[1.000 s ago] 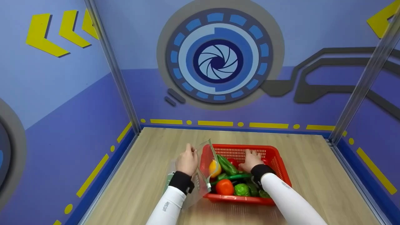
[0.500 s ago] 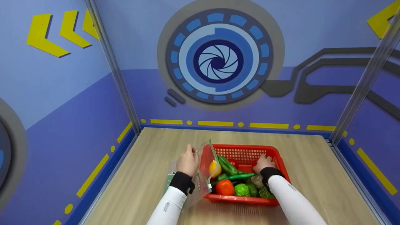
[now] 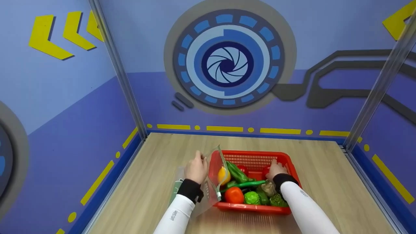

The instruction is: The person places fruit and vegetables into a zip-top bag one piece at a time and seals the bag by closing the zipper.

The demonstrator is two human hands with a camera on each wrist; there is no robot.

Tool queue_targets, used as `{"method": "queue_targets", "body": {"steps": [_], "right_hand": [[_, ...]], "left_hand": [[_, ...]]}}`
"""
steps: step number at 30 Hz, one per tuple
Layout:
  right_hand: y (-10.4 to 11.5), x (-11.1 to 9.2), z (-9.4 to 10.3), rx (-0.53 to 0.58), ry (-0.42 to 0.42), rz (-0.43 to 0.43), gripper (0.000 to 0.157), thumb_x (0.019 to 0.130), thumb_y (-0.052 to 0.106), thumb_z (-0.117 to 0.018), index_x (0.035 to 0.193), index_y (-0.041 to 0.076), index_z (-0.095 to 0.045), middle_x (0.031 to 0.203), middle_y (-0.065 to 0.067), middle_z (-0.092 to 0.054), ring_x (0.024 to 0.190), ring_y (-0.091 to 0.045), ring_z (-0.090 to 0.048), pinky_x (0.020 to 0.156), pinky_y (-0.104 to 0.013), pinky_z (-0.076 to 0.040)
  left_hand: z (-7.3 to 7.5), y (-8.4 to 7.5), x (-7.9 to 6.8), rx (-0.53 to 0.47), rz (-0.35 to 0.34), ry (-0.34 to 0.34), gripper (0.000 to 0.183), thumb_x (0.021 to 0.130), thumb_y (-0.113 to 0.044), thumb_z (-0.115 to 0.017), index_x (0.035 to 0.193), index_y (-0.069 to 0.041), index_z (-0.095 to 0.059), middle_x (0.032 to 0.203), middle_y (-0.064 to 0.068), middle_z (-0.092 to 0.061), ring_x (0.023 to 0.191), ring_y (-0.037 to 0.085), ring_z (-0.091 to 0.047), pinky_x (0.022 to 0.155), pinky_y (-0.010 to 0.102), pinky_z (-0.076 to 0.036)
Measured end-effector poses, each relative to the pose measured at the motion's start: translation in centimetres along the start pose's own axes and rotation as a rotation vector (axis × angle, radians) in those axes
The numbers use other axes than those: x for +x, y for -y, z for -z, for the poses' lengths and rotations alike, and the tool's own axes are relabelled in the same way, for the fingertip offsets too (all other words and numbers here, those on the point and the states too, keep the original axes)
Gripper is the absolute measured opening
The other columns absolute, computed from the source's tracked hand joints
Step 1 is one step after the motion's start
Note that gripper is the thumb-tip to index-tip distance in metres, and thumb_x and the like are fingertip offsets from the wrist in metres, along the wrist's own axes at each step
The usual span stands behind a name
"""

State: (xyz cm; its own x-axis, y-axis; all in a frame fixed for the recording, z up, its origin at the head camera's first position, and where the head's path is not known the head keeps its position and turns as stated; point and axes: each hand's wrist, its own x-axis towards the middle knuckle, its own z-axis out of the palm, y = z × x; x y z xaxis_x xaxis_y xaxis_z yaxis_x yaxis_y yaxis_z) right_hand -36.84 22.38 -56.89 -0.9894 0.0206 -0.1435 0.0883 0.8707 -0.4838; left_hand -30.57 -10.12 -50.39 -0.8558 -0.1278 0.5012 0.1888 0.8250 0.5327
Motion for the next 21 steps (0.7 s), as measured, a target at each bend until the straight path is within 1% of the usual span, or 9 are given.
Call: {"method": "queue_targets", "body": {"steps": [2,6,7,9,11,14,18,21], "right_hand": [[-0.20,0.12,-0.10,-0.010,-0.013,0.015,0.077,0.093,0.010,-0.071,0.150,-0.015,-0.026,0.144,-0.046,-0.039,0.131,-0.068,-0.039,0.109,-0.069,-0.037],[-0.45,0.31,-0.16,-0.023,-0.020,0.015,0.082,0.093,0.013,-0.074,0.153,-0.015,-0.024,0.149,-0.048,-0.029,0.138,-0.070,-0.027,0.111,-0.071,-0.033],[-0.46,0.37,-0.19,-0.025,-0.016,0.012,0.083,0.093,0.014,-0.074,0.153,-0.014,-0.025,0.151,-0.048,-0.026,0.140,-0.070,-0.024,0.112,-0.072,-0.032],[-0.43,0.45,-0.23,-0.038,-0.016,0.010,0.083,0.092,0.017,-0.076,0.152,-0.015,-0.029,0.150,-0.049,-0.025,0.141,-0.071,-0.022,0.113,-0.072,-0.031],[-0.38,0.46,-0.29,-0.057,-0.015,0.011,0.083,0.091,0.019,-0.078,0.150,-0.016,-0.033,0.147,-0.050,-0.027,0.140,-0.070,-0.024,0.112,-0.072,-0.031],[-0.27,0.44,-0.35,-0.079,-0.002,0.014,0.084,0.090,0.023,-0.079,0.149,-0.017,-0.034,0.143,-0.049,-0.034,0.138,-0.069,-0.029,0.112,-0.071,-0.033],[-0.24,0.46,-0.34,-0.063,0.024,0.021,0.093,0.088,0.025,-0.081,0.151,-0.017,-0.026,0.138,-0.047,-0.044,0.132,-0.065,-0.042,0.109,-0.068,-0.038],[-0.37,0.62,-0.39,-0.017,0.034,0.024,0.100,0.086,0.019,-0.082,0.152,-0.019,-0.017,0.136,-0.048,-0.045,0.126,-0.062,-0.049,0.105,-0.065,-0.043]], "left_hand": [[0.00,0.00,-0.01,-0.002,0.011,0.012,0.014,0.099,-0.015,-0.068,0.095,-0.010,-0.055,0.061,0.007,-0.059,0.052,0.023,-0.059,0.048,0.032,-0.041],[0.02,0.03,0.05,-0.008,0.033,0.032,0.014,0.100,-0.017,-0.067,0.095,-0.011,-0.055,0.062,0.006,-0.059,0.052,0.021,-0.058,0.049,0.030,-0.041],[0.03,0.05,0.07,-0.010,0.037,0.033,0.014,0.100,-0.017,-0.067,0.095,-0.011,-0.055,0.062,0.006,-0.059,0.052,0.021,-0.058,0.049,0.030,-0.041],[0.01,0.10,0.10,-0.009,0.035,0.031,0.013,0.100,-0.017,-0.067,0.095,-0.011,-0.056,0.062,0.006,-0.059,0.052,0.020,-0.058,0.049,0.029,-0.040],[0.00,0.14,0.07,-0.005,0.028,0.026,0.013,0.099,-0.016,-0.067,0.095,-0.011,-0.056,0.062,0.006,-0.060,0.051,0.019,-0.057,0.048,0.029,-0.040],[-0.07,0.19,0.04,-0.002,0.016,0.024,0.012,0.099,-0.016,-0.067,0.096,-0.011,-0.056,0.062,0.005,-0.060,0.051,0.018,-0.056,0.048,0.029,-0.039],[-0.14,0.27,0.05,-0.011,0.017,0.029,0.013,0.100,-0.016,-0.067,0.096,-0.011,-0.056,0.062,0.005,-0.059,0.050,0.018,-0.055,0.048,0.028,-0.041],[-0.11,0.30,0.05,-0.015,0.023,0.035,0.013,0.100,-0.016,-0.066,0.096,-0.011,-0.055,0.062,0.005,-0.058,0.051,0.019,-0.056,0.049,0.029,-0.042]]}}
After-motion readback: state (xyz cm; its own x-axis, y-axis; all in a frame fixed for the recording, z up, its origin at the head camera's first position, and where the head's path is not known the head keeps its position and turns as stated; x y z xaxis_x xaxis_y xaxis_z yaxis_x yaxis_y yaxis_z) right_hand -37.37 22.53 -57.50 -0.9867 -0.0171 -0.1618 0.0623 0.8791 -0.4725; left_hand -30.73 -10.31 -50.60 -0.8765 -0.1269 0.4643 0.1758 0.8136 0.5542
